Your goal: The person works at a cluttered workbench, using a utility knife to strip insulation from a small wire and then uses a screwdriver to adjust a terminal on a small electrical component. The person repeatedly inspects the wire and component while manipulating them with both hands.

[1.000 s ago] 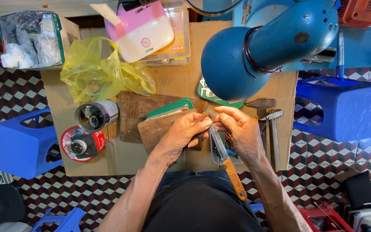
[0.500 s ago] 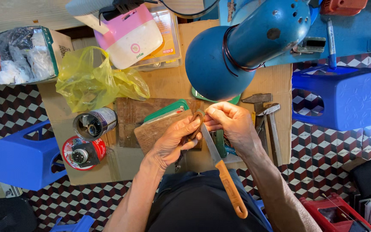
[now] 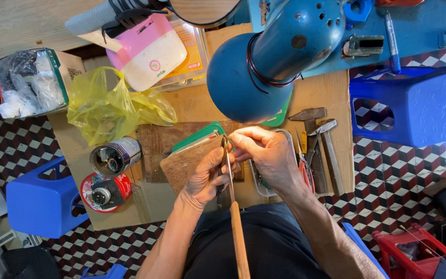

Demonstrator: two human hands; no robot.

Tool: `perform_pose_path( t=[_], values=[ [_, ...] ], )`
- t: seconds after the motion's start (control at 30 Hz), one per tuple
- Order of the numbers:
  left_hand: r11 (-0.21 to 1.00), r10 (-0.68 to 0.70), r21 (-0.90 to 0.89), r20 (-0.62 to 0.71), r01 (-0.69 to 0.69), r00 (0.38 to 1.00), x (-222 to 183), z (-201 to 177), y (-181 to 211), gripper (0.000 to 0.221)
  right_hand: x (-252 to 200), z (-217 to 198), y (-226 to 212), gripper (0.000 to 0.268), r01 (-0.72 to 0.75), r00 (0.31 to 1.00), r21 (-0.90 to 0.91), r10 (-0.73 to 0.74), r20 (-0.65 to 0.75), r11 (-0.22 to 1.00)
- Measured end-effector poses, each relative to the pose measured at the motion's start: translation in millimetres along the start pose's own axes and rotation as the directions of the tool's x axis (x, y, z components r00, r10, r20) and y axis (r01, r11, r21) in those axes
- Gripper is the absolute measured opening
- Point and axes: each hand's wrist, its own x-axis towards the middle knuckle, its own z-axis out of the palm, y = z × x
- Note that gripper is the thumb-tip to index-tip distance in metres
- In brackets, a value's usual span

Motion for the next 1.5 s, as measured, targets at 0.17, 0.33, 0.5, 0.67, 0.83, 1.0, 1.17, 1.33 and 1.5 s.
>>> perform_pose_path(
  t=[0.17,0.33,0.5,0.67,0.83,1.0,1.17,1.33,1.5],
  values=[
    [0.989,0.039,-0.145,0.159,-0.015,0.987,1,-13,-6,0.025,-2,4,-4,0.025,0.005,0.999,0.051,-0.007,0.051,0.999],
    [0.967,0.07,-0.253,0.114,-0.039,0.991,2,-13,-12,0.022,-1,6,-3,0.025,0.007,0.999,0.084,-0.012,0.053,0.996],
    [0.949,0.061,-0.307,-0.021,-0.064,0.998,1,-7,-16,0.023,4,6,2,0.024,0.018,0.998,0.094,-0.023,0.053,0.995],
    [0.949,0.043,-0.314,0.038,-0.029,0.998,3,-9,-19,0.027,6,6,5,0.024,-0.015,0.999,0.133,0.009,0.041,0.991],
    [0.961,0.044,-0.272,-0.037,-0.052,0.998,4,-4,-20,0.028,7,4,7,0.025,-0.027,0.999,0.103,0.023,0.039,0.994],
    [0.981,0.098,0.183,-0.148,-0.07,0.984,-1,32,-1,0.024,11,-9,5,0.03,-0.08,0.996,0.119,0.074,0.053,0.99],
    [0.649,0.192,0.761,-0.166,0.002,0.967,1,71,13,0.026,10,-29,8,0.027,-0.064,0.997,0.059,0.061,0.049,0.996],
    [0.097,0.445,0.993,0.023,-0.073,0.895,4,101,2,0.019,8,-41,17,0.021,0.059,0.998,0.041,-0.06,0.027,0.997],
    [-0.113,0.565,0.991,0.128,-0.077,0.815,10,117,-12,0.014,-6,-41,27,0.02,0.197,0.979,0.037,-0.194,-0.066,0.98]
  ],
)
